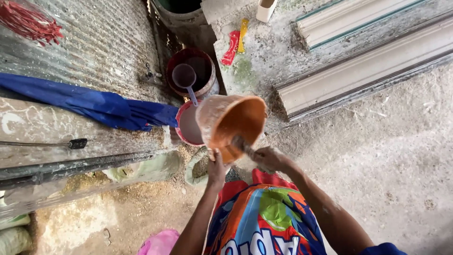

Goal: Mixing plaster in a small bucket using a hand tool to prepare a new batch.

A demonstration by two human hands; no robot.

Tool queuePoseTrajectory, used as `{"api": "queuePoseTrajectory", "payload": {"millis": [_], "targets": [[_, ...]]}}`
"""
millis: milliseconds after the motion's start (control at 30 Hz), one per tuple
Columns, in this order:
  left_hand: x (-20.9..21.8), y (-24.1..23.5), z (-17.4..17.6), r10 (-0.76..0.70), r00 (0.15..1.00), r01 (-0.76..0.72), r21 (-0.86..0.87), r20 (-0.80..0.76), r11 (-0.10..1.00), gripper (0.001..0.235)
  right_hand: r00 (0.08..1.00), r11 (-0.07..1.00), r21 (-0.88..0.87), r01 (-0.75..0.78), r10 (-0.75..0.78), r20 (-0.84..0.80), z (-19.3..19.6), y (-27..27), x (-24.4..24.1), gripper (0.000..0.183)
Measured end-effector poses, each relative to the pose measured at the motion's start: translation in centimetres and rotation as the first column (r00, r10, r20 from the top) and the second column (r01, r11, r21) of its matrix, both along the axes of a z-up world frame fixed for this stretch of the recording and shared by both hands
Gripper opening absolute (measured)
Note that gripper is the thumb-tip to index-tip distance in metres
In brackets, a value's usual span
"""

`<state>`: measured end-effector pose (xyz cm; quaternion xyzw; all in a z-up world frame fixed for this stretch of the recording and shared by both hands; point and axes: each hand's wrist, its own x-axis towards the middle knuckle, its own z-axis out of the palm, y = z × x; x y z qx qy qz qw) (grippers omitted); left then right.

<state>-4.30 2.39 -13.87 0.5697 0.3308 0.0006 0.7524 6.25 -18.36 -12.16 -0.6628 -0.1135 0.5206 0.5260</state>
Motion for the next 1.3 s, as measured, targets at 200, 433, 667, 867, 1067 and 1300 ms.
{"api": "queuePoseTrajectory", "payload": {"millis": [200,433,667,867,1067,1300], "targets": [[-1.7,4.6,2.0,0.495,0.866,-0.494,0.029,-0.07,0.869,0.066,0.925,0.917,-0.313,0.246,-0.126,0.358,-6.9,1.5,0.9,0.04],[-4.1,7.3,2.9,0.737,0.673,-0.739,-0.04,-0.053,0.672,0.062,0.782,0.777,-0.607,0.168,0.269,0.561,-10.4,2.9,2.3,0.039],[-6.6,5.7,4.1,0.786,0.615,-0.788,-0.089,-0.07,0.609,0.057,0.513,0.697,-0.622,0.357,0.41,0.754,2.9,2.7,3.9,0.042],[-6.7,4.6,3.8,0.796,0.598,-0.798,-0.163,-0.096,0.58,0.058,-0.08,0.774,-0.592,0.224,0.62,0.781,-5.6,2.4,1.8,0.048],[-8.3,4.9,3.8,0.835,0.544,-0.831,-0.195,-0.085,0.522,0.059,0.231,0.614,-0.788,0.045,0.761,0.606,9.8,5.3,1.4,0.032],[-9.0,4.7,4.6,0.835,0.539,-0.827,-0.253,-0.106,0.502,0.065,0.327,0.781,-0.619,0.081,0.566,0.757,-1.7,9.0,12.8,0.039]]}}
